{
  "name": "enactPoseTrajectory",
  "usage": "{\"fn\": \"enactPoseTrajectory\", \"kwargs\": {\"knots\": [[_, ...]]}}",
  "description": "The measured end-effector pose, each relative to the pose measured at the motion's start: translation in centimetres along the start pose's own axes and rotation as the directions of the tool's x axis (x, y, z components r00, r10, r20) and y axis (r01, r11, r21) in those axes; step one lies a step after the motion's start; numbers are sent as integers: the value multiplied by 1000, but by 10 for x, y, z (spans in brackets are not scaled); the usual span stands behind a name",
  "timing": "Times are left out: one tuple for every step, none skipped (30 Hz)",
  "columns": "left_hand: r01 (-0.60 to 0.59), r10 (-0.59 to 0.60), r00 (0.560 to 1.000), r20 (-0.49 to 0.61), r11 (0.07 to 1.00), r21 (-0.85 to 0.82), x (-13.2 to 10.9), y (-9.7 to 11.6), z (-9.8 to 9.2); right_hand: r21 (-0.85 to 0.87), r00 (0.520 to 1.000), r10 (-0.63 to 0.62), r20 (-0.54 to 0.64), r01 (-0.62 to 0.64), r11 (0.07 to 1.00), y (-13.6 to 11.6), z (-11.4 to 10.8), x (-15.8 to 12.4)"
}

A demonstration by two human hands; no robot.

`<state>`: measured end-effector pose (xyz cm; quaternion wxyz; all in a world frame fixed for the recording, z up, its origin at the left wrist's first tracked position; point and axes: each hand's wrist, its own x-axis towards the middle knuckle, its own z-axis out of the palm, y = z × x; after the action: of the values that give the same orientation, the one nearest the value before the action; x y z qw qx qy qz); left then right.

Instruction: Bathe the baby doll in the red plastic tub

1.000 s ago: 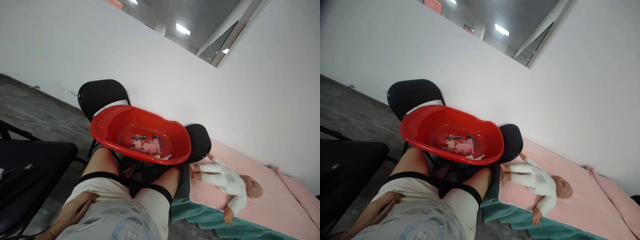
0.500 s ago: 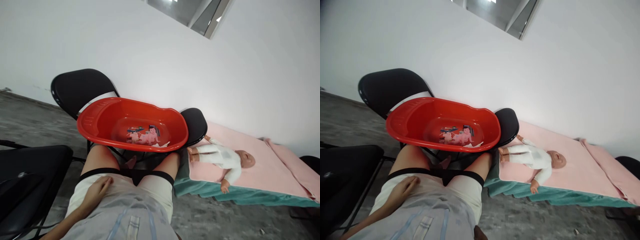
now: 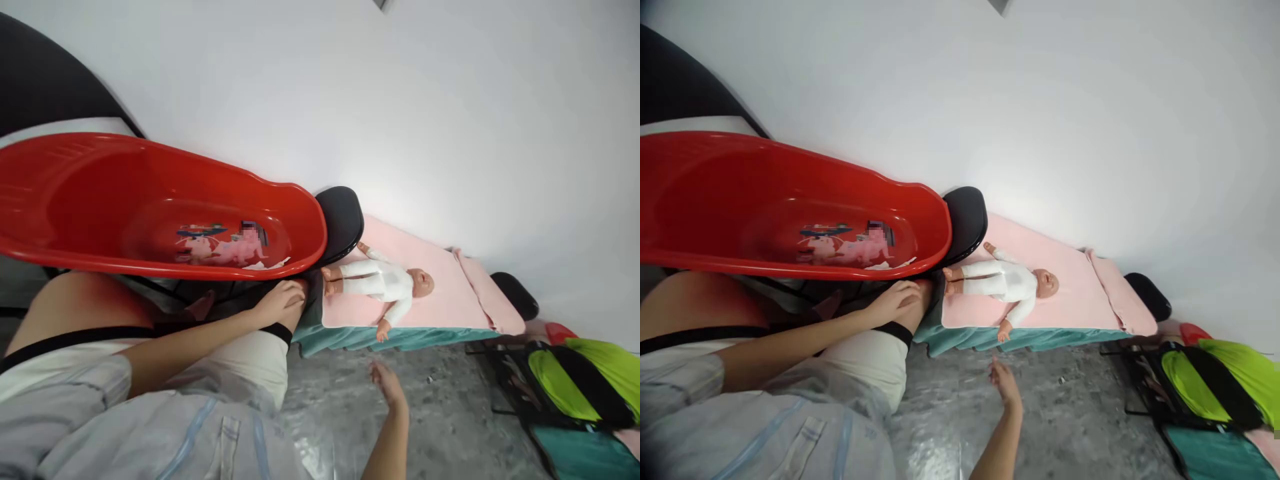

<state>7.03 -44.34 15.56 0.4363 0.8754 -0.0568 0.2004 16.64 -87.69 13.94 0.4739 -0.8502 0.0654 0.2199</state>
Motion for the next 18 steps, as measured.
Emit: {"fn": "enactPoseTrajectory", "kwargs": {"knots": [[-44, 44, 999, -10, 999, 20, 16, 4, 9, 18, 998, -22, -53, 23, 1000, -8, -17, 7], [-85, 86, 996, -17, 995, 47, 32, 9, 18, 40, 991, -54, -122, 59, 997, -18, -32, 15], [-120, 122, 992, -22, 990, 75, 47, 14, 27, 84, 972, -86, -218, 106, 991, -29, -44, 22], [-144, 148, 989, -29, 985, 99, 63, 19, 35, 144, 936, -88, -340, 144, 979, -41, -54, 30], [-159, 163, 986, -30, 980, 118, 78, 24, 42, 216, 886, -76, -457, 193, 957, -53, -61, 39], [-168, 173, 985, -26, 977, 130, 92, 28, 49, 288, 835, -38, -549, 232, 929, -65, -67, 48], [-172, 175, 984, -15, 975, 141, 106, 33, 56, 347, 784, -10, -621, 286, 893, -77, -70, 58], [-165, 167, 986, 1, 974, 152, 119, 36, 62, 386, 744, -19, -668, 368, 846, -88, -72, 68], [-154, 151, 988, 28, 974, 164, 130, 38, 68, 418, 730, -24, -683, 418, 807, -97, -73, 78], [-142, 133, 989, 63, 974, 176, 140, 39, 74, 426, 728, -25, -685, 428, 797, -105, -72, 88], [-128, 113, 989, 91, 974, 189, 149, 39, 79, 435, 737, -29, -675, 429, 792, -112, -70, 98], [-118, 98, 989, 107, 973, 197, 156, 37, 84, 453, 765, -34, -643, 415, 789, -117, -68, 106], [-110, 88, 990, 114, 974, 199, 161, 33, 89, 478, 806, -48, -590, 397, 784, -122, -66, 113], [-100, 80, 991, 110, 976, 191, 165, 28, 94, 513, 854, -81, -514, 382, 769, -125, -63, 118], [-89, 72, 992, 100, 980, 176, 167, 22, 98, 555, 896, -130, -425, 371, 744, -129, -61, 123], [-76, 62, 994, 92, 985, 155, 169, 16, 103, 600, 923, -187, -337, 363, 712, -132, -60, 126], [-64, 52, 995, 90, 989, 134, 171, 11, 107, 643, 934, -241, -265, 357, 677, -136, -59, 129], [-57, 46, 995, 92, 992, 117, 172, 5, 111, 678, 937, -282, -208, 346, 649, -140, -58, 131]]}}
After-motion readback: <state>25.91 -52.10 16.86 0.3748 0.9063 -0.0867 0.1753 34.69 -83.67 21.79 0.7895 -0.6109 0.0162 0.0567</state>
